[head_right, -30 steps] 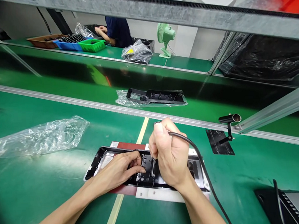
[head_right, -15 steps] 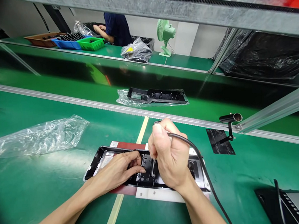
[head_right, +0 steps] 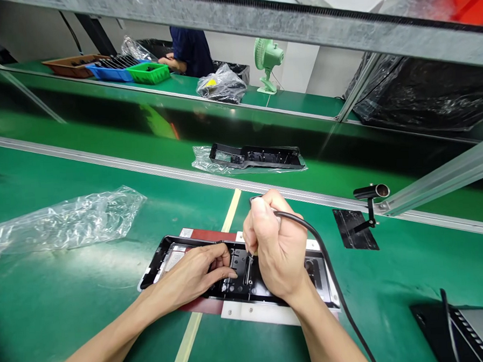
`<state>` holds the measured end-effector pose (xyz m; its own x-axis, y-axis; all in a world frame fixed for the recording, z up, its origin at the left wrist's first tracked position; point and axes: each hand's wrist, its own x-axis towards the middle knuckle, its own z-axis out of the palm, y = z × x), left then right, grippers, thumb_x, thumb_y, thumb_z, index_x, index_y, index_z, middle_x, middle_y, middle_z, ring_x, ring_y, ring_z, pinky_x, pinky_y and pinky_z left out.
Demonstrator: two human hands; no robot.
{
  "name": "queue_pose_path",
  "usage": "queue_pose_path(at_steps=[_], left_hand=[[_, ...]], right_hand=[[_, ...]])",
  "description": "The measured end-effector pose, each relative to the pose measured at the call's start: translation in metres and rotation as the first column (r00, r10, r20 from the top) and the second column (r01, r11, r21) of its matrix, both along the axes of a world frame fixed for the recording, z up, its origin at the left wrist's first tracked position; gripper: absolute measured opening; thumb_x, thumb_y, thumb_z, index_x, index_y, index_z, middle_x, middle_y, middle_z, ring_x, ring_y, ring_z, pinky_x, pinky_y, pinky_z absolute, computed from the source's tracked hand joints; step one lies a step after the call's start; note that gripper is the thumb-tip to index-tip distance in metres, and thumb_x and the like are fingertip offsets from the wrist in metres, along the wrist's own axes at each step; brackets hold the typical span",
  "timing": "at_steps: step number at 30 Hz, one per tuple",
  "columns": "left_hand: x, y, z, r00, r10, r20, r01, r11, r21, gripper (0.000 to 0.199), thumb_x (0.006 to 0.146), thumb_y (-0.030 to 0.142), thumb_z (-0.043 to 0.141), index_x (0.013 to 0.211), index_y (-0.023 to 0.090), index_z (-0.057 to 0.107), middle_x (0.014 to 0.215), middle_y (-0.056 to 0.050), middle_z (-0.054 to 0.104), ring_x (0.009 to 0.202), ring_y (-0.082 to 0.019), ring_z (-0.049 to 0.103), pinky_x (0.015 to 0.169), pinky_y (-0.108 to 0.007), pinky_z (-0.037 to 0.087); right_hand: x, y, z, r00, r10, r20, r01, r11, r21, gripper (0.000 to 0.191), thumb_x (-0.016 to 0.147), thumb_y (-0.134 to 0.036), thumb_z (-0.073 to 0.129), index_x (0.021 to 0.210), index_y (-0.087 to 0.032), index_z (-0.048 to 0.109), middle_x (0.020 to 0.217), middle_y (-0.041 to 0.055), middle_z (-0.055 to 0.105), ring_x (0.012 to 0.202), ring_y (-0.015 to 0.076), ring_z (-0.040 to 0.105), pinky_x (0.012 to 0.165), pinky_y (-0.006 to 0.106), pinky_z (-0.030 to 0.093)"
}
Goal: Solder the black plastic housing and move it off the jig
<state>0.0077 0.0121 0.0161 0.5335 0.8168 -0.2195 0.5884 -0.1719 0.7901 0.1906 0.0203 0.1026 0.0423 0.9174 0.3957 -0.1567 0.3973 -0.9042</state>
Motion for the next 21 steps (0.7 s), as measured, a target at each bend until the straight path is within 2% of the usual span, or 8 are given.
queue_pose_path(at_steps=[9, 13, 19, 21], left_hand=[[-0.002, 0.001, -0.001, 1.000, -0.001, 0.008, 0.001, 1.000, 0.009, 0.029, 0.095, 0.047, 0.064, 0.086, 0.022, 0.054, 0.073, 0.005, 0.058, 0.066, -0.014, 0.051, 0.062, -0.026, 0.031], [-0.001, 0.001, 0.003, 1.000, 0.000, 0.021, 0.000, 1.000, -0.010, 0.034, 0.093, 0.054, 0.064, 0.086, 0.022, 0.054, 0.070, 0.006, 0.059, 0.064, -0.014, 0.050, 0.061, -0.026, 0.032], [-0.003, -0.004, 0.023, 0.999, 0.021, -0.039, -0.019, 0.998, 0.055, 0.036, 0.098, 0.055, 0.053, 0.086, 0.021, 0.056, 0.077, 0.003, 0.060, 0.068, -0.016, 0.050, 0.065, -0.028, 0.033], [-0.004, -0.003, 0.033, 0.998, 0.039, -0.039, -0.035, 0.994, 0.105, 0.037, 0.102, 0.053, 0.047, 0.085, 0.021, 0.055, 0.079, 0.002, 0.060, 0.069, -0.016, 0.048, 0.067, -0.030, 0.033]], right_hand=[[0.001, 0.001, -0.003, 1.000, 0.022, -0.007, -0.023, 1.000, -0.018, 0.033, 0.104, -0.035, 0.051, 0.074, -0.021, 0.046, 0.056, -0.0055, 0.048, 0.045, 0.0082, 0.044, 0.044, 0.026, 0.035], [0.001, 0.002, -0.005, 1.000, 0.023, -0.002, -0.023, 1.000, -0.021, 0.035, 0.104, -0.036, 0.051, 0.072, -0.021, 0.047, 0.057, -0.0052, 0.047, 0.046, 0.0085, 0.045, 0.046, 0.026, 0.038], [0.002, 0.003, -0.006, 1.000, 0.015, 0.016, -0.015, 0.999, -0.036, 0.035, 0.104, -0.038, 0.050, 0.073, -0.021, 0.049, 0.060, -0.0044, 0.049, 0.047, 0.0104, 0.049, 0.045, 0.027, 0.038], [0.002, 0.004, -0.004, 0.998, 0.000, 0.058, 0.002, 1.000, -0.023, 0.037, 0.104, -0.040, 0.050, 0.072, -0.021, 0.050, 0.062, -0.0032, 0.052, 0.052, 0.0114, 0.053, 0.051, 0.028, 0.043]])
